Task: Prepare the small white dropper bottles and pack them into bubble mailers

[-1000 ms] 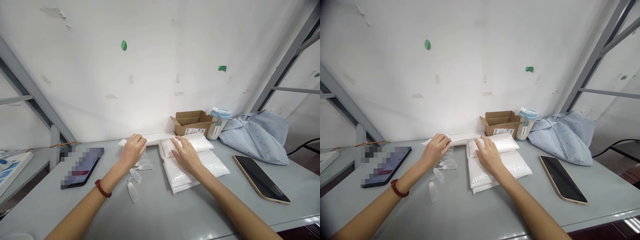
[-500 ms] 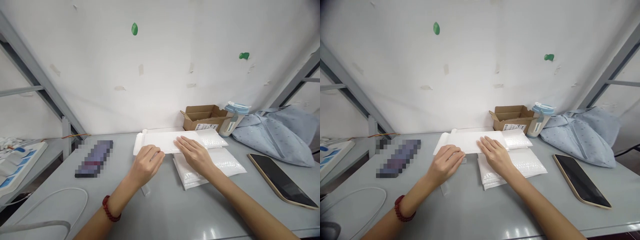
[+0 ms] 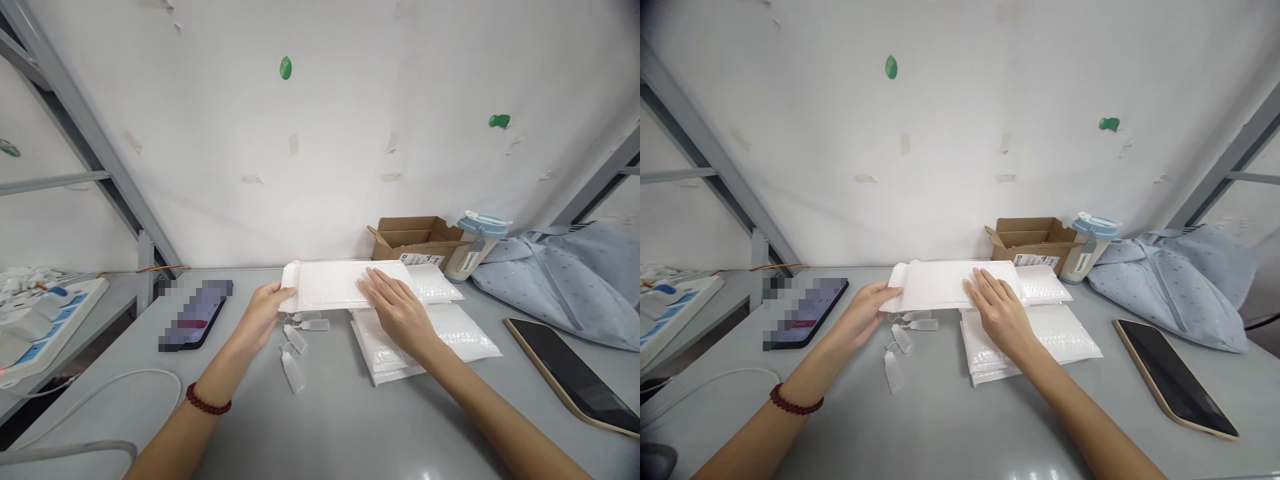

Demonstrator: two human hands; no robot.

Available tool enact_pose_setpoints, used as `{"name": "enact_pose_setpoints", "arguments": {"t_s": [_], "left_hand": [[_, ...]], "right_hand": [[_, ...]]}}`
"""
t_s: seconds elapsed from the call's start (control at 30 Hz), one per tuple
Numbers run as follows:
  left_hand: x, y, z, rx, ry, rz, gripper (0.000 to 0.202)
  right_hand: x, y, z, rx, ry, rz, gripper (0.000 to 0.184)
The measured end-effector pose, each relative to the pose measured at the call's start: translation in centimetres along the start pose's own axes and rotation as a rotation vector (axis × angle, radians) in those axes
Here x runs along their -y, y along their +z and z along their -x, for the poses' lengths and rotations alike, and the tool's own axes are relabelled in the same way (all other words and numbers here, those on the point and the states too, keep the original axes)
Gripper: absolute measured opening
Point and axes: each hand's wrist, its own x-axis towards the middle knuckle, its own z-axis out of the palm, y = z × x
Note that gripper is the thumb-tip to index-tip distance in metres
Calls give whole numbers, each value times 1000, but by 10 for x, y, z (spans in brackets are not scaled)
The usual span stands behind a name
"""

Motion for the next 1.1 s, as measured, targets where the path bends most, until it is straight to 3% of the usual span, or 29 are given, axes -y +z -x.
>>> {"name": "enact_pose_setpoints", "arguments": {"t_s": [0.13,0.33,0.5,0.63,0.73,0.9,1.1], "left_hand": [[1,2,1,75,-39,86,32],[3,15,9,214,-56,41,29],[3,29,19,335,-17,-18,28],[8,36,22,315,75,-129,12],[12,37,21,264,131,-232,18],[6,26,15,272,114,-394,25],[-16,-11,8,251,81,-667,23]], "right_hand": [[6,-3,-1,61,-28,-29,45],[18,-15,-3,199,-69,-103,73],[26,-20,-3,271,-80,-196,81],[27,-20,-1,245,-90,-238,82],[28,-20,0,189,-103,-229,78],[29,-21,-2,119,-122,-223,62],[17,-20,-6,68,-68,-271,44]]}}
